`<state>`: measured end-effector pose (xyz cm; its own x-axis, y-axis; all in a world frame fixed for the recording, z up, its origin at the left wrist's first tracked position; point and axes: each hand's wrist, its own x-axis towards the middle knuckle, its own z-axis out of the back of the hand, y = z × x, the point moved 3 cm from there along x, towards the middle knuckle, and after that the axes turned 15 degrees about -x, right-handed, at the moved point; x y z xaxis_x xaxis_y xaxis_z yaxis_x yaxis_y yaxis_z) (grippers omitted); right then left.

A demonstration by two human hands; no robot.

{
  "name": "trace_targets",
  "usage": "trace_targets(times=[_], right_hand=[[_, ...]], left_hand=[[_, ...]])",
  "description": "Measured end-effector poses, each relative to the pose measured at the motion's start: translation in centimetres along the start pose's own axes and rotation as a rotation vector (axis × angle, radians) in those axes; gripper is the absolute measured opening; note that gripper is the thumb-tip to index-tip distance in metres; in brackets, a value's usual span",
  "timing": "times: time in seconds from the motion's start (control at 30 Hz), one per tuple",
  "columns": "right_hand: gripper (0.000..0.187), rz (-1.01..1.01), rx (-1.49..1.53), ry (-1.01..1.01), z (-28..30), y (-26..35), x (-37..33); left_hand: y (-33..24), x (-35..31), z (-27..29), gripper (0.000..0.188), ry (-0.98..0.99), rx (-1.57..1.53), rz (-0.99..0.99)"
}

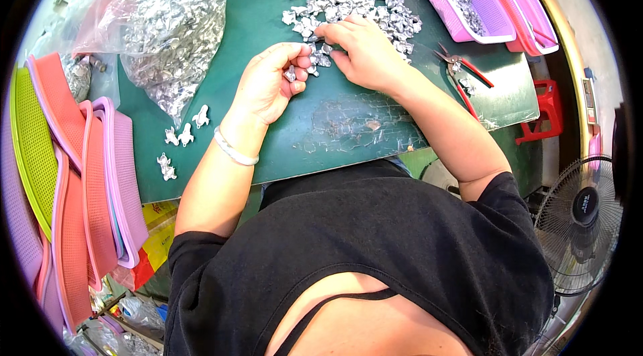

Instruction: The person repeatedly picks small silver metal pieces from a green table and joins them by hand. The assembled pieces are placed into a purple tray while additional parts remain in a plastic bag and on the table.

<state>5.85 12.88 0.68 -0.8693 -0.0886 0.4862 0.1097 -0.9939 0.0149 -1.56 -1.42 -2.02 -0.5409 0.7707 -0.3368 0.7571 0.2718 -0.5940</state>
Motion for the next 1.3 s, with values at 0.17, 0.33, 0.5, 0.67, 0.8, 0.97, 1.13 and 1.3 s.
trace_targets(times=[0.17,0.33,0.5,0.67,0.8,0.97,1.13,1.3], right_hand=[[0.031,-0.050,0.087,0.000,-0.5,-0.1,0.1],[0.032,-0.116,0.211,-0.019,0.0,-0.6,-0.2],[0.035,-0.063,0.262,-0.083,1.6,0.4,0.2],[0.044,0.010,0.292,-0.128,2.0,1.1,0.2],[0.051,-0.047,0.285,-0.154,1.0,0.5,-0.1],[0.048,-0.010,0.249,0.075,-0.1,0.7,-0.4],[0.045,-0.027,0.195,0.124,-0.1,0.9,-0.4],[0.044,-0.028,0.221,0.087,0.0,0.9,-0.5]], left_hand=[[0.0,0.0,0.1,0.016,-0.017,0.019,0.003],[0.0,-0.2,-0.3,0.017,-0.025,0.056,0.005],[0.1,-0.4,-0.6,0.016,-0.028,0.094,0.047],[0.3,-0.4,-0.5,0.015,-0.017,0.151,0.034],[0.3,-0.2,-0.3,0.014,0.005,0.123,0.010],[0.4,-0.2,-0.6,0.014,0.047,0.083,0.012],[0.4,-0.2,-0.4,0.016,0.074,0.025,0.047],[0.5,-0.1,-0.3,0.016,0.103,0.002,0.065]])
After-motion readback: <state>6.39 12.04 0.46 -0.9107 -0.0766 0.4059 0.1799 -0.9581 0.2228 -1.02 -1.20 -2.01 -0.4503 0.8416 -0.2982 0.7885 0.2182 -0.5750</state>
